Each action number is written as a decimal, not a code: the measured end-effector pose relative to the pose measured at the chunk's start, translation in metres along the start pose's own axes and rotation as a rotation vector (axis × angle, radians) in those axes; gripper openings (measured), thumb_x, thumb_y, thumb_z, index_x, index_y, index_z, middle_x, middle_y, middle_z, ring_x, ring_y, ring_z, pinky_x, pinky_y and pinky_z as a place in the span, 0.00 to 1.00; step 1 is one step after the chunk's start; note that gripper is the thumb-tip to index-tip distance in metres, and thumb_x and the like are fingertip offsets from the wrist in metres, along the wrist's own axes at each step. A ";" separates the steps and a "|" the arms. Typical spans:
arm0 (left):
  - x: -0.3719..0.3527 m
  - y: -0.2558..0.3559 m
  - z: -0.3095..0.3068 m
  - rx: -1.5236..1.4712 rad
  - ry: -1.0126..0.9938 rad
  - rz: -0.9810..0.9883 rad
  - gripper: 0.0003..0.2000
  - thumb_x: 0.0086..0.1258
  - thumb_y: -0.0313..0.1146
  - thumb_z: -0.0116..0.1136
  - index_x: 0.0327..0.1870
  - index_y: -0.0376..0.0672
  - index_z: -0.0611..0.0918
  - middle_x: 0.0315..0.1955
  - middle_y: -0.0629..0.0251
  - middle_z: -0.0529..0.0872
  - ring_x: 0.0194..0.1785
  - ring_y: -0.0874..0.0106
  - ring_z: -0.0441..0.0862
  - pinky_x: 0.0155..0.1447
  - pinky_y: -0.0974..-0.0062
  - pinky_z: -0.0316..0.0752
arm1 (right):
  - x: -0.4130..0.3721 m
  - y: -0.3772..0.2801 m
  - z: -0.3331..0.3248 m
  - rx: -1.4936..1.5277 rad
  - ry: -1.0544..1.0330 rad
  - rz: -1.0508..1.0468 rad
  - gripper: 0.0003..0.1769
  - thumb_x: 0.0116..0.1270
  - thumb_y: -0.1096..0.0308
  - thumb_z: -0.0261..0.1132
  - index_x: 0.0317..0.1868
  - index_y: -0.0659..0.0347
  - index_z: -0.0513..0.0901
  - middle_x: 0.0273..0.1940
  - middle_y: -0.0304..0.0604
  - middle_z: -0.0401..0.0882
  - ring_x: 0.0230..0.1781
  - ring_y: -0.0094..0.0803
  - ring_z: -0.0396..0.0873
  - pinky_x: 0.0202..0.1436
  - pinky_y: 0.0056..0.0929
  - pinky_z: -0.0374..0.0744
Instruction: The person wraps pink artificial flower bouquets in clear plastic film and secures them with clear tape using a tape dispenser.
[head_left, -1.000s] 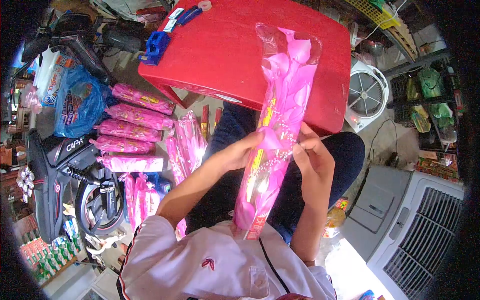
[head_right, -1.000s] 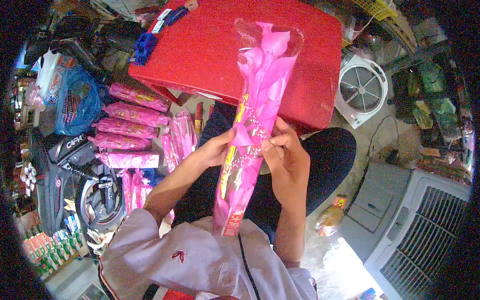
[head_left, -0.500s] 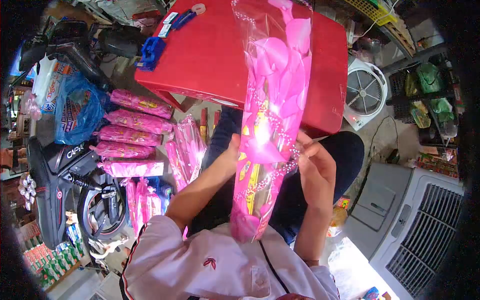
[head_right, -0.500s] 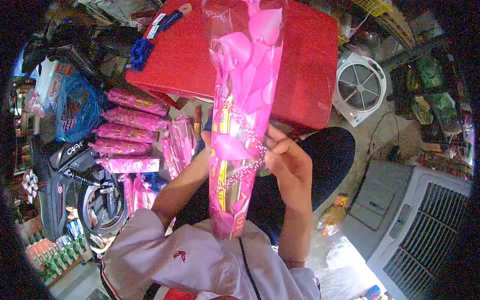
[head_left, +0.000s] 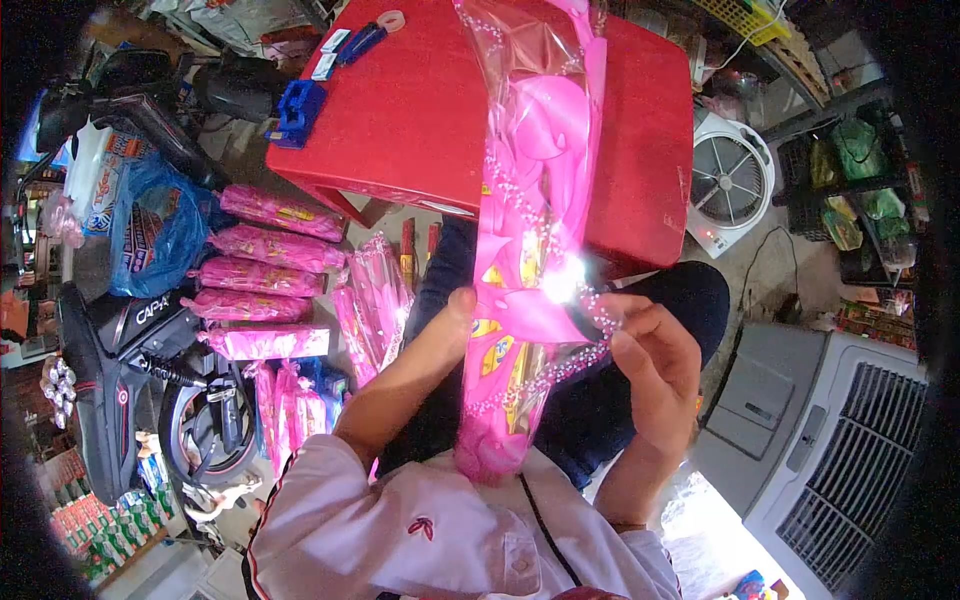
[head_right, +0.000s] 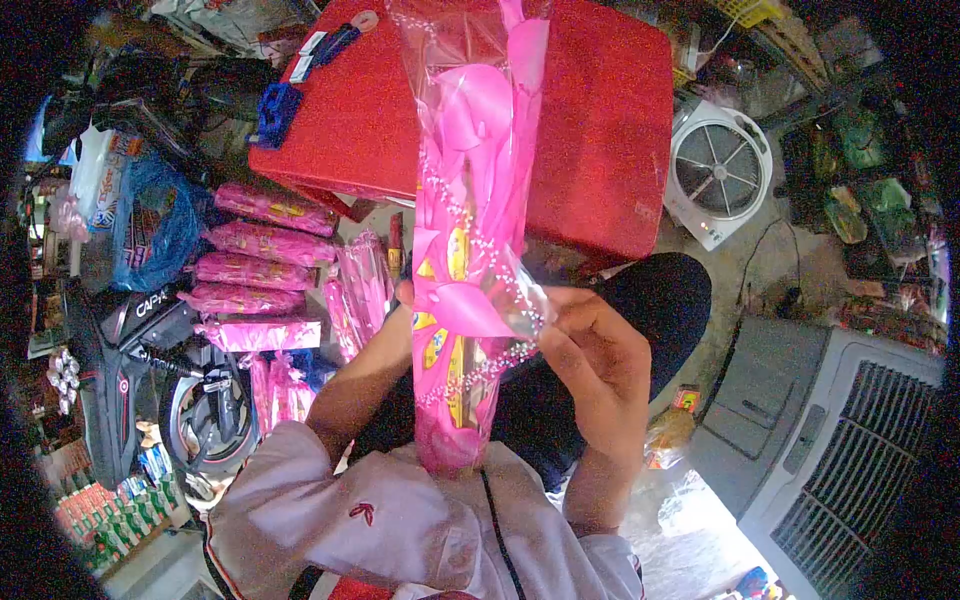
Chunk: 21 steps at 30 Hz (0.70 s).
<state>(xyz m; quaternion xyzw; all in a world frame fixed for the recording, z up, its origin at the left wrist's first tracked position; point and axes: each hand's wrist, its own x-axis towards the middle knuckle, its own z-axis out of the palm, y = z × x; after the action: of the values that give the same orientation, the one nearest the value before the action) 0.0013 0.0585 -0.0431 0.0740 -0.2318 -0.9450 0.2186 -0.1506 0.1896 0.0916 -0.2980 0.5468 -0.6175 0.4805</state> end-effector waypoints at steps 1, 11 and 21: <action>0.000 0.002 0.002 -0.012 -0.024 -0.022 0.63 0.38 0.71 0.74 0.74 0.39 0.62 0.64 0.52 0.75 0.67 0.57 0.76 0.70 0.55 0.73 | -0.001 0.007 -0.004 0.028 0.014 0.024 0.02 0.68 0.77 0.64 0.38 0.67 0.78 0.54 0.49 0.81 0.53 0.29 0.78 0.60 0.29 0.72; -0.005 -0.012 -0.024 -0.155 0.014 -0.169 0.48 0.57 0.45 0.73 0.76 0.34 0.59 0.67 0.48 0.73 0.69 0.54 0.74 0.75 0.55 0.66 | -0.016 -0.015 0.015 0.115 0.054 0.001 0.03 0.68 0.77 0.63 0.36 0.67 0.76 0.53 0.56 0.84 0.53 0.34 0.81 0.60 0.30 0.73; 0.003 -0.008 -0.030 -0.192 -0.018 -0.020 0.57 0.50 0.73 0.65 0.76 0.41 0.60 0.66 0.51 0.72 0.67 0.52 0.73 0.69 0.50 0.72 | 0.002 0.010 -0.004 0.357 -0.095 0.002 0.05 0.70 0.74 0.62 0.38 0.64 0.74 0.52 0.57 0.84 0.54 0.37 0.81 0.61 0.33 0.74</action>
<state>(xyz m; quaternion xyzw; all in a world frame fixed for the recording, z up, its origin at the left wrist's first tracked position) 0.0024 0.0517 -0.0734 0.0466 -0.1411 -0.9657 0.2130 -0.1523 0.1900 0.0808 -0.2362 0.4058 -0.6894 0.5515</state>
